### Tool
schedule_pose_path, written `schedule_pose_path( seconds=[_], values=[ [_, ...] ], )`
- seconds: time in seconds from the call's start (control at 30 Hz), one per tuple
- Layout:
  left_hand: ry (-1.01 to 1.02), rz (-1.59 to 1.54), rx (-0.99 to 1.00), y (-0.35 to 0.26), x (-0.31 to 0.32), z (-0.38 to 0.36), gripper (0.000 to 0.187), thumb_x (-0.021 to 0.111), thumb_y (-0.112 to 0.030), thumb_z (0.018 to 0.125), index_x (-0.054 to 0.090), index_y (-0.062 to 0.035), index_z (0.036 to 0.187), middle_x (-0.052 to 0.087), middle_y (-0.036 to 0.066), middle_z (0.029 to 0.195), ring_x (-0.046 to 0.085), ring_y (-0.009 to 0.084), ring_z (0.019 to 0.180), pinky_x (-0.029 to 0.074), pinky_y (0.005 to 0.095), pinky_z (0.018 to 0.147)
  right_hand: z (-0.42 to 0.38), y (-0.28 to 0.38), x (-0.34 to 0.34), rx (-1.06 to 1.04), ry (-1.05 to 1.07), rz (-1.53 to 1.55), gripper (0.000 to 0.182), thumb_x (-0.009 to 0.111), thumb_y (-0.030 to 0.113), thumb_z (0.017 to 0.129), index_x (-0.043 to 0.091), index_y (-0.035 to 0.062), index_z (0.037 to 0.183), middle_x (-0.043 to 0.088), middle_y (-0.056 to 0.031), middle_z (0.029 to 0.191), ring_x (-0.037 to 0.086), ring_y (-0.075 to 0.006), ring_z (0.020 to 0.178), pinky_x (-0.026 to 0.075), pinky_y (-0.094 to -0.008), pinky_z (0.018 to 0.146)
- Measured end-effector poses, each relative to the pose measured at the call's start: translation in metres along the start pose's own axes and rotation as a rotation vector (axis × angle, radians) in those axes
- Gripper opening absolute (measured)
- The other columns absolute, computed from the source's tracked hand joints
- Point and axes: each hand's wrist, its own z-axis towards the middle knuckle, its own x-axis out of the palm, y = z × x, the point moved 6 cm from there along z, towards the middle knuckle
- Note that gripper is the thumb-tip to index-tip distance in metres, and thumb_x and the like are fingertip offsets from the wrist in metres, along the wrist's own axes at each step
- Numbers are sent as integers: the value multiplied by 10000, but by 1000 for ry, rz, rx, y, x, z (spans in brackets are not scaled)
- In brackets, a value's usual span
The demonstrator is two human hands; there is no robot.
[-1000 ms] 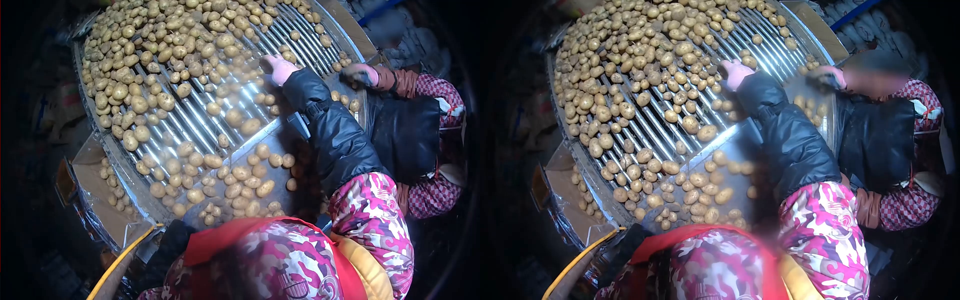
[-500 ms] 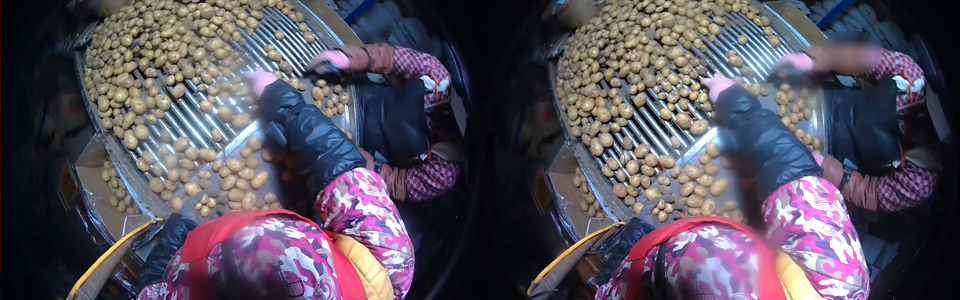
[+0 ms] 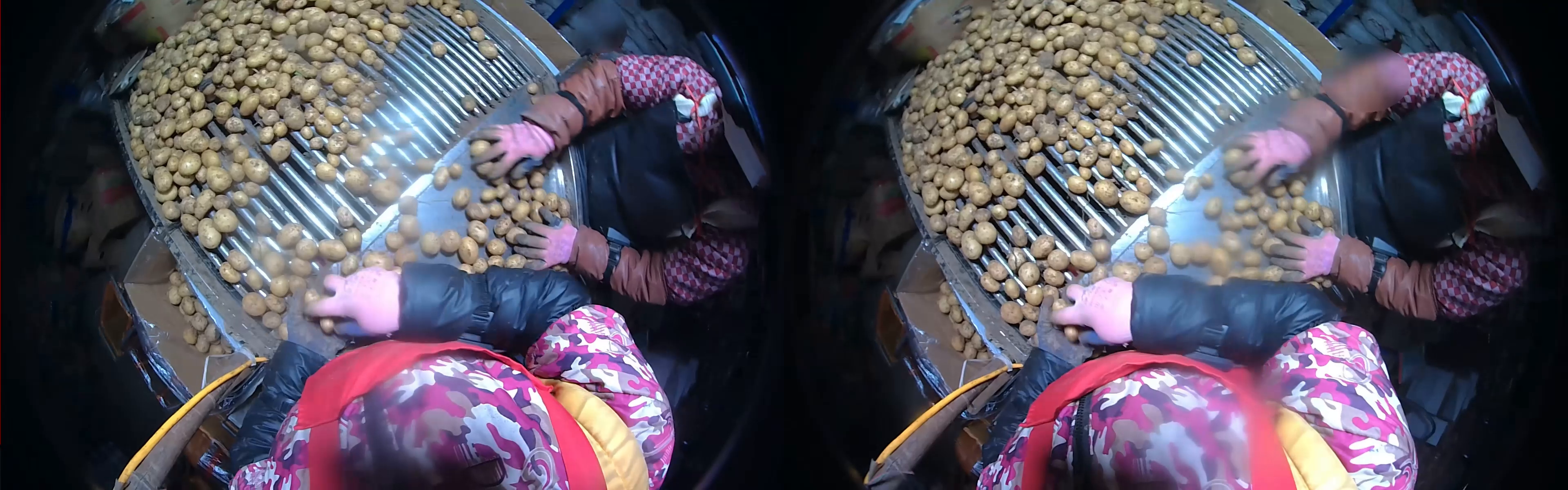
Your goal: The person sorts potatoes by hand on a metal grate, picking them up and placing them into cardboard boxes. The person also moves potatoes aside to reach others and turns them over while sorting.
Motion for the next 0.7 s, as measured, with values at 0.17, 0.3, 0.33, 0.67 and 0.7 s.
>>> schedule_pose_path(
  seconds=[0.17,0.3,0.33,0.67,0.7],
  values=[
    [143,-976,-358,-21,15,-17,504,464,-653,1026,614,-174,1072,631,64,763,632,240,737,517,397,557,3,-38,-125,190,-436,118,370,721,307,928,697,101,1235,709,-202,1071,724,-361,961,581,-474,819],
    [-113,-714,-551,-63,28,-35,463,540,-618,1002,512,-188,835,581,42,717,618,226,708,418,295,448,43,-228,-204,498,-469,-335,284,586,198,987,705,100,1225,694,-178,1195,696,-343,1081,553,-459,941],
    [-126,-733,-589,-65,29,-37,444,545,-598,1005,515,-185,842,584,47,723,618,226,703,417,293,449,43,-233,-220,643,-438,-418,294,563,175,988,705,115,1239,681,-167,1261,678,-331,1161,536,-457,1007],
    [-211,-716,-697,-95,37,-38,309,548,-422,1050,609,-139,941,609,39,735,614,177,619,447,268,436,61,-281,-214,827,-313,-516,313,648,206,909,711,45,1170,695,-212,1215,665,-382,1174,521,-466,1024],
    [-192,-773,-699,-84,34,-38,302,554,-409,1049,609,-127,953,605,38,728,614,179,612,449,268,433,50,-283,-211,804,-371,-537,260,652,196,902,734,51,1102,716,-207,1158,679,-382,1141,532,-462,1000]
  ],
)
